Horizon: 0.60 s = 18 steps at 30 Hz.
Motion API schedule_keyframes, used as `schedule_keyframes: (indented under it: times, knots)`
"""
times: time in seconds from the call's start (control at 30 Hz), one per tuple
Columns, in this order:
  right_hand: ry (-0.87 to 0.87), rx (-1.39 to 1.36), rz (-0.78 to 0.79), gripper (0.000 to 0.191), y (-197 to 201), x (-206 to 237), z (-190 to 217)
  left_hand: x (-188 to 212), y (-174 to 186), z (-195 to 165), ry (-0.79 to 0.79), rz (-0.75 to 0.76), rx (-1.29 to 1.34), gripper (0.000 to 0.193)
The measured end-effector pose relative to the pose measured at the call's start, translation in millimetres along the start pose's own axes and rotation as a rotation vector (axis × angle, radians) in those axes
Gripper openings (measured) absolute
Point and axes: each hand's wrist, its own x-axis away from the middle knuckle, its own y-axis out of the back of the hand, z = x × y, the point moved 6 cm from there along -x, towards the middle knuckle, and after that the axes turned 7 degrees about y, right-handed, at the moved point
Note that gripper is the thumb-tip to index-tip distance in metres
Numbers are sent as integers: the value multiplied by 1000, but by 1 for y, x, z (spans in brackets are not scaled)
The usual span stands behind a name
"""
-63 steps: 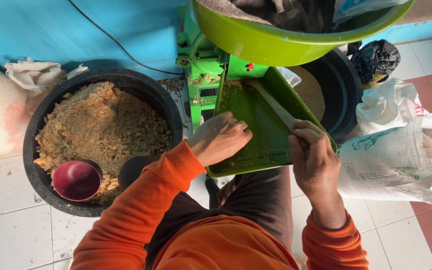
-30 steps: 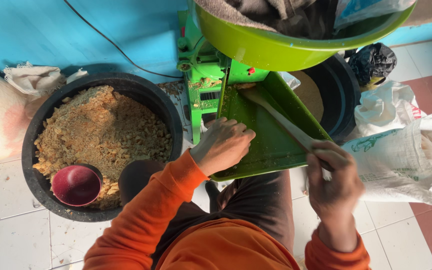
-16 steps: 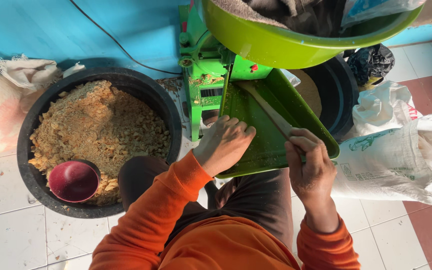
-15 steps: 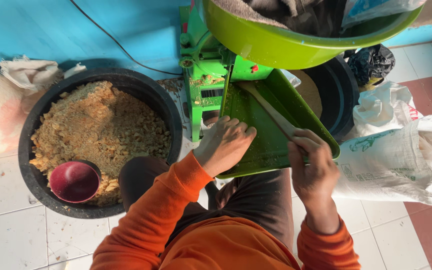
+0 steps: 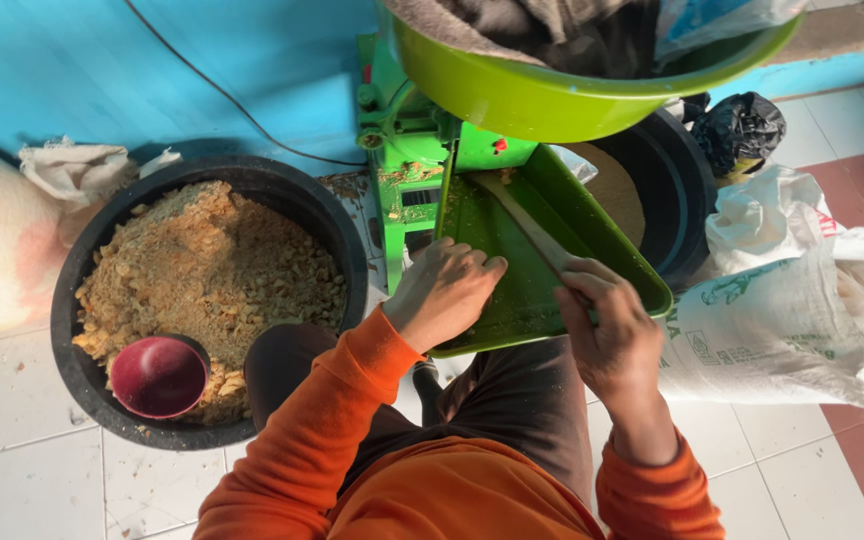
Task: The person sits on the floor in front of a green electric grinding machine and uses a wooden paddle to push pieces of fried food from a green tray into the machine. Ground material falls into a large black basin, and the person occasionally scoops material with a red bowl and pours it back into the tray to be ground again.
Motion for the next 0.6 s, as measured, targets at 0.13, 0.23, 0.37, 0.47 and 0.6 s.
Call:
schedule_keyframes:
  times: [0.13,0.23,0.37,0.47,0.6]
  knots:
    - [33,107,-83,19,27,0,11,-1,0,-3,-4,22,12,3]
    - [-73,83,-118,18,46,0,11,-1,-2,-3,-17,54,10,4]
    - [-2,99,-40,20,35,-9,10,0,-1,-4,-21,43,9,5]
    - [62,97,-23,21,28,-12,9,1,2,-7,-22,8,31,7]
    - [-29,16,-94,21,45,-2,8,-2,-1,-5,-4,87,31,4]
